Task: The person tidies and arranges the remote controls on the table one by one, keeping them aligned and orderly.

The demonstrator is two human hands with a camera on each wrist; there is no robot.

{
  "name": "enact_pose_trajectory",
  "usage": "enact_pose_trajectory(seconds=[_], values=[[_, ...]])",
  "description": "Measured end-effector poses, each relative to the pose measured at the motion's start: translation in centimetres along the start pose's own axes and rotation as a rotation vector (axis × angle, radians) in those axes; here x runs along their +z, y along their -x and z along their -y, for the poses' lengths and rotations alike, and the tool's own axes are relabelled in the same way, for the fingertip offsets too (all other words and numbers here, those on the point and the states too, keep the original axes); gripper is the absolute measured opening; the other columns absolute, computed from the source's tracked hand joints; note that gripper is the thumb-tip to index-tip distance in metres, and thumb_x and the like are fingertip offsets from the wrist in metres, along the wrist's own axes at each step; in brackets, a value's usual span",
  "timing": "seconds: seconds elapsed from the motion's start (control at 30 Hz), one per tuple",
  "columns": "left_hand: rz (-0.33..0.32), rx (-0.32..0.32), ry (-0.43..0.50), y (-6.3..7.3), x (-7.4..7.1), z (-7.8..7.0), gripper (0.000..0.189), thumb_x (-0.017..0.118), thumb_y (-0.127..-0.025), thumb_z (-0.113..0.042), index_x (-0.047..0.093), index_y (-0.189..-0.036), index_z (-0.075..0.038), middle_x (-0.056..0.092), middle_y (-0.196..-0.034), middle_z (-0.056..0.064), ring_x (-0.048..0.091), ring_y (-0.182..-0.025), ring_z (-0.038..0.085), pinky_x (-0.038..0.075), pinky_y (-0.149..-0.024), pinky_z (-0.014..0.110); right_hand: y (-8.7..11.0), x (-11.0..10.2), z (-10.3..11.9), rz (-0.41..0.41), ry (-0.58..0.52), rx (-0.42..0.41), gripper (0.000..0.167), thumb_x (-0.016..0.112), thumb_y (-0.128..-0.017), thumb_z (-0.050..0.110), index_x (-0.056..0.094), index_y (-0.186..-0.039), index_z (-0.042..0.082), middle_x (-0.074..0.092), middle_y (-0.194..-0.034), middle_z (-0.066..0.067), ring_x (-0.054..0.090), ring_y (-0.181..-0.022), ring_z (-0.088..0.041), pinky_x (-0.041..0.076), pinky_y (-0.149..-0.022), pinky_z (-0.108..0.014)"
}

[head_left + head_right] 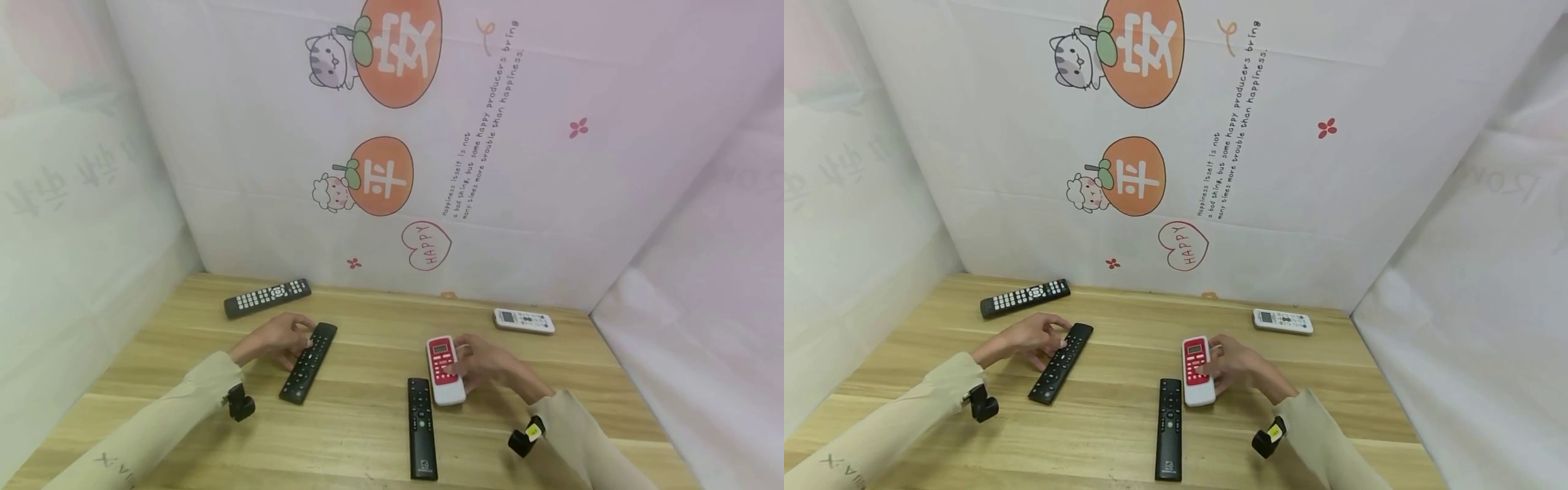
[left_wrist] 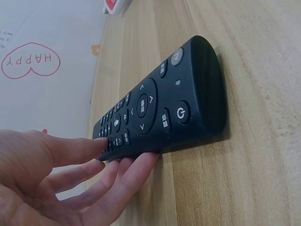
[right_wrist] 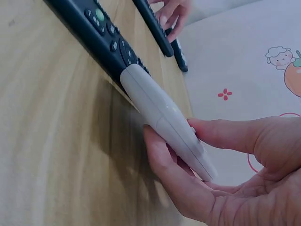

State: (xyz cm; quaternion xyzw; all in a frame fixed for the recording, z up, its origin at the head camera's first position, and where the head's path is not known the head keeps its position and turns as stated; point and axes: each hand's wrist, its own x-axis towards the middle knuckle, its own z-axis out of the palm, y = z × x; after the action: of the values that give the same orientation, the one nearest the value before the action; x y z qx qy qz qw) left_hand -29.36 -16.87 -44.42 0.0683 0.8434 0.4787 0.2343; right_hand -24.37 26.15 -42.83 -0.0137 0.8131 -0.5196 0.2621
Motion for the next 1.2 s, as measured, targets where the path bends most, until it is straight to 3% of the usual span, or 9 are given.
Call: enact_pose_trajectory(seconds=[0.27,0.67,0.87,1.03,1.2], values=[[-0.002,0.004,-0.002,0.2,0.0,0.1,0.056,0.066,-0.096,0.000,0.047,-0.147,0.009,0.068,-0.100,0.022,0.070,-0.076,0.027,0.069,-0.061,0.040,0.7,-0.2,-0.2,0.025,-0.101,-0.018,0.081,0.070,-0.094,-0.003,0.020,-0.157,-0.004,0.061,-0.120,-0.026,0.072,-0.090,-0.030,0.069,-0.076,-0.048],[0.003,0.009,0.004,0.0,0.0,0.3,0.059,0.067,-0.094,0.001,0.046,-0.149,0.008,0.066,-0.106,0.024,0.070,-0.080,0.028,0.069,-0.061,0.041,3.3,-0.2,0.2,0.021,-0.064,-0.035,0.089,0.071,-0.093,-0.003,0.014,-0.161,-0.001,0.061,-0.115,-0.023,0.071,-0.092,-0.029,0.070,-0.073,-0.048],[0.012,0.039,-0.013,-0.1,-0.2,0.0,0.059,0.066,-0.095,0.001,0.044,-0.149,0.010,0.064,-0.105,0.024,0.069,-0.081,0.028,0.069,-0.060,0.040,4.0,0.4,0.2,-0.012,-0.039,-0.012,0.088,0.073,-0.090,-0.005,0.020,-0.160,0.002,0.063,-0.115,-0.025,0.072,-0.091,-0.031,0.069,-0.073,-0.049],[0.005,0.026,-0.022,-0.1,0.0,0.0,0.059,0.067,-0.094,0.001,0.046,-0.148,0.009,0.063,-0.104,0.023,0.069,-0.080,0.027,0.069,-0.060,0.039,4.2,1.0,-0.2,-0.069,-0.013,0.054,0.088,0.077,-0.088,-0.004,0.025,-0.159,0.006,0.062,-0.118,-0.026,0.073,-0.088,-0.032,0.069,-0.073,-0.048],[-0.014,0.015,-0.047,0.1,0.1,-0.2,0.054,0.066,-0.095,0.001,0.048,-0.146,0.010,0.065,-0.102,0.022,0.070,-0.080,0.027,0.069,-0.062,0.039,4.1,1.3,-0.5,-0.088,0.004,0.051,0.082,0.076,-0.090,-0.002,0.028,-0.156,0.006,0.062,-0.116,-0.026,0.074,-0.087,-0.032,0.069,-0.073,-0.049]])
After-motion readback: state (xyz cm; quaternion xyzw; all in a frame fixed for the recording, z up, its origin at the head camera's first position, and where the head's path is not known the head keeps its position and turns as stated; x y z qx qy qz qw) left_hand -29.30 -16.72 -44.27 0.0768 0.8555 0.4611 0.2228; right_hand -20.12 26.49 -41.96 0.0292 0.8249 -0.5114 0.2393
